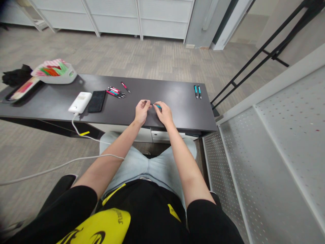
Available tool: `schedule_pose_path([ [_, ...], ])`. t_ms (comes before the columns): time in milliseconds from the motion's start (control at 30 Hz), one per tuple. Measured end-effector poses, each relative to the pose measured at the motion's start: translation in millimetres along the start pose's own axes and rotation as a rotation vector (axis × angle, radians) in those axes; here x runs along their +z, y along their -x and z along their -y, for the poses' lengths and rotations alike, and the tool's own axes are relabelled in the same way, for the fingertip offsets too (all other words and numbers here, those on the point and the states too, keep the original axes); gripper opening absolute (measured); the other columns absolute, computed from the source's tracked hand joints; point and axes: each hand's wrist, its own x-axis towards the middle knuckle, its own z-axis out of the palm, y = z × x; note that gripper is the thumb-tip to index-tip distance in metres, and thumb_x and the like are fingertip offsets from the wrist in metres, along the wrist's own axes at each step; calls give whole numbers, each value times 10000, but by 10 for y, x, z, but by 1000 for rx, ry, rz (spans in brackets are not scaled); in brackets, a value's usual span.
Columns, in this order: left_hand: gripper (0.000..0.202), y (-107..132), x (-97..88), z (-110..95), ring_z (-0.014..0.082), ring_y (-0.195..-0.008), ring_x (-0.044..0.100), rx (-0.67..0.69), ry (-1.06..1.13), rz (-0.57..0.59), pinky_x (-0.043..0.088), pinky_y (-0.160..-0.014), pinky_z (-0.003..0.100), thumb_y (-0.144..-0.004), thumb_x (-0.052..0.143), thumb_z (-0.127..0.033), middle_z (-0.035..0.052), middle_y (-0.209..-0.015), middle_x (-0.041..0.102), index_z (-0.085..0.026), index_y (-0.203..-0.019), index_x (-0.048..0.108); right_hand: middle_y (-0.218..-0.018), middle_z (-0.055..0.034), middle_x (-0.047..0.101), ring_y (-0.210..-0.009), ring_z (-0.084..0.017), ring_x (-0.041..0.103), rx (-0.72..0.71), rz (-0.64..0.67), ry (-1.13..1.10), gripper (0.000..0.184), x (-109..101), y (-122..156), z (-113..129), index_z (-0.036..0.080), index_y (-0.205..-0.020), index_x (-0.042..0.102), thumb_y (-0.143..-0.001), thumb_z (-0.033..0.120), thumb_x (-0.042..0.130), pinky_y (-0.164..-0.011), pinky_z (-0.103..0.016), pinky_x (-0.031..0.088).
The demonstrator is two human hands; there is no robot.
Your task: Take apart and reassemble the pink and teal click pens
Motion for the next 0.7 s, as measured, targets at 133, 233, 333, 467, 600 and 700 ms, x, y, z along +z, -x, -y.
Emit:
schedule_pose_path([
  [133,457,-6,16,-38,134,-786,777,2,-13,-40,674,-846,257,-1010,1177,-363,-36,-897,756,-256,-958,736,-1133,-130,889,-1062,-400,789,51,-56,-5,504,-10,-14,13,383,-966,767,-1056,879,742,-1143,-625,710],
  [233,457,-48,2,-132,150,-834,804,45,-6,-79,698,-870,266,-1041,1155,-457,-26,-930,783,-267,-1005,741,-1103,-121,867,-1078,-370,771,76,-89,-34,490,-11,-15,28,342,-971,744,-1054,823,780,-1136,-571,696],
  [333,442,-143,-72,-293,181,-890,842,105,-23,-74,720,-894,290,-1063,1134,-475,-3,-961,804,-275,-1021,741,-1067,-106,838,-1062,-348,738,101,-85,-37,496,-17,-9,47,326,-995,728,-1065,815,771,-1096,-526,673],
  [467,409,-334,-289,-498,205,-890,843,144,-71,-37,745,-980,350,-1058,1134,-418,-3,-965,774,-284,-1110,750,-984,-75,777,-986,-327,687,135,-95,-32,496,-29,0,64,328,-1003,711,-1070,815,778,-1036,-501,646],
  [600,463,-507,-583,-558,212,-888,839,157,-122,-87,740,-987,361,-1030,1131,-424,-33,-930,725,-326,-1221,721,-937,-32,735,-934,-291,639,162,-103,-48,454,-27,2,54,330,-1017,699,-1062,775,778,-980,-457,606],
  [700,477,-565,-779,-538,215,-862,836,162,-192,-99,724,-920,352,-999,1129,-507,-21,-944,736,-324,-1195,735,-931,-28,717,-917,-287,628,159,-103,-57,454,-20,-2,35,331,-1025,698,-1056,778,771,-953,-452,590],
])
